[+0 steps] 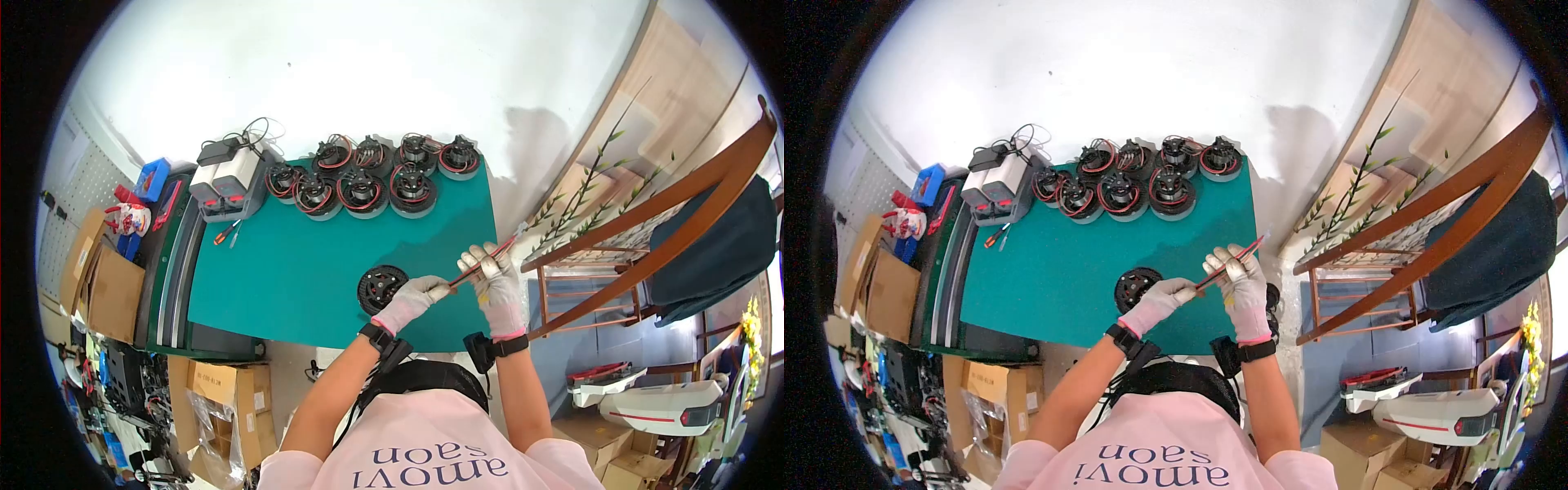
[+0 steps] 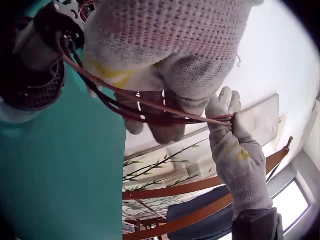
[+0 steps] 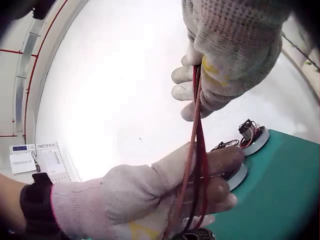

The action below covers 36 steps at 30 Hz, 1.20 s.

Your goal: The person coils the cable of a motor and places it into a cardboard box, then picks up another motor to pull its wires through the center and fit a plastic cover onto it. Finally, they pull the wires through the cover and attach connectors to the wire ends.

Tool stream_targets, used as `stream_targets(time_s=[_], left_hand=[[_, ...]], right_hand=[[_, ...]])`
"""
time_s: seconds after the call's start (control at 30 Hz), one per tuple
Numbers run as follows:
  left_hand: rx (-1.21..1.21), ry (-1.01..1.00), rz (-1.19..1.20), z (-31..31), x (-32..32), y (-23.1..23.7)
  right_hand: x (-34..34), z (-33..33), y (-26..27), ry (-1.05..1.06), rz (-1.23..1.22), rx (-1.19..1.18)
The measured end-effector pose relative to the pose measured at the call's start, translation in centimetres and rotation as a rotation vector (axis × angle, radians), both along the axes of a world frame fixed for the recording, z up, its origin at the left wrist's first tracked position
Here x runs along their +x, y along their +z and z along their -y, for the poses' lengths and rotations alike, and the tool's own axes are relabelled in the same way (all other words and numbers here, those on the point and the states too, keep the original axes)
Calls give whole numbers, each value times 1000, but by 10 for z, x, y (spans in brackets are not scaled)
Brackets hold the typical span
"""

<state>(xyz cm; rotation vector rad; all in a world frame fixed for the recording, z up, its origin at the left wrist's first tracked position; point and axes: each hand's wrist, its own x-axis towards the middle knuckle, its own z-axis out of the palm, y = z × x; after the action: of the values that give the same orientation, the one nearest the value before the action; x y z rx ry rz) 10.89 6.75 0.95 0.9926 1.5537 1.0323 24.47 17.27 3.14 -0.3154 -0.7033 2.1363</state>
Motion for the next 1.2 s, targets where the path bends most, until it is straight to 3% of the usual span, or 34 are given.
stream_targets(time_s=[0.17, 0.23, 0.3, 0.37, 0.47, 0.53, 0.57, 0.63, 0.83, 0.9, 1.03, 1.1, 1.13, 1.2], left_hand=[[-38, 105, -70, -3, 12, 12], [-53, 103, -203, -5, 15, 15], [-76, 118, -142, -5, 17, 22], [-103, 133, -80, -4, 17, 23], [-54, 86, -121, -3, 13, 7], [139, -55, -291, 0, 6, -3], [134, -49, -286, 3, -1, -7], [-62, -258, -555, 6, -21, -4], [-154, -220, -615, -1, -22, -9], [-215, -203, -829, -3, -14, -7], [-206, -229, -836, -1, -18, -18], [76, -290, -1084, 3, -25, -20], [71, -286, -1083, 7, -29, -17], [115, -322, -1400, 15, -38, -6]], right_hand=[[6, 0, -3, -197, 328, 35], [9, 0, -9, -206, 338, -31], [11, -4, -10, -211, 343, -94], [16, -10, -9, -219, 183, -315], [29, -24, -15, -220, 94, -260], [30, -21, -9, -231, 112, -212], [32, -19, -5, -226, 119, -215], [31, -13, 2, -292, 226, -199], [37, -8, 3, -284, 246, -240], [39, 0, 2, -231, 264, -243], [45, 1, 3, -186, 218, -209], [52, -6, 1, -205, 267, -226], [54, -8, -3, -222, 259, -263], [62, -13, -15, -222, 265, -316]])
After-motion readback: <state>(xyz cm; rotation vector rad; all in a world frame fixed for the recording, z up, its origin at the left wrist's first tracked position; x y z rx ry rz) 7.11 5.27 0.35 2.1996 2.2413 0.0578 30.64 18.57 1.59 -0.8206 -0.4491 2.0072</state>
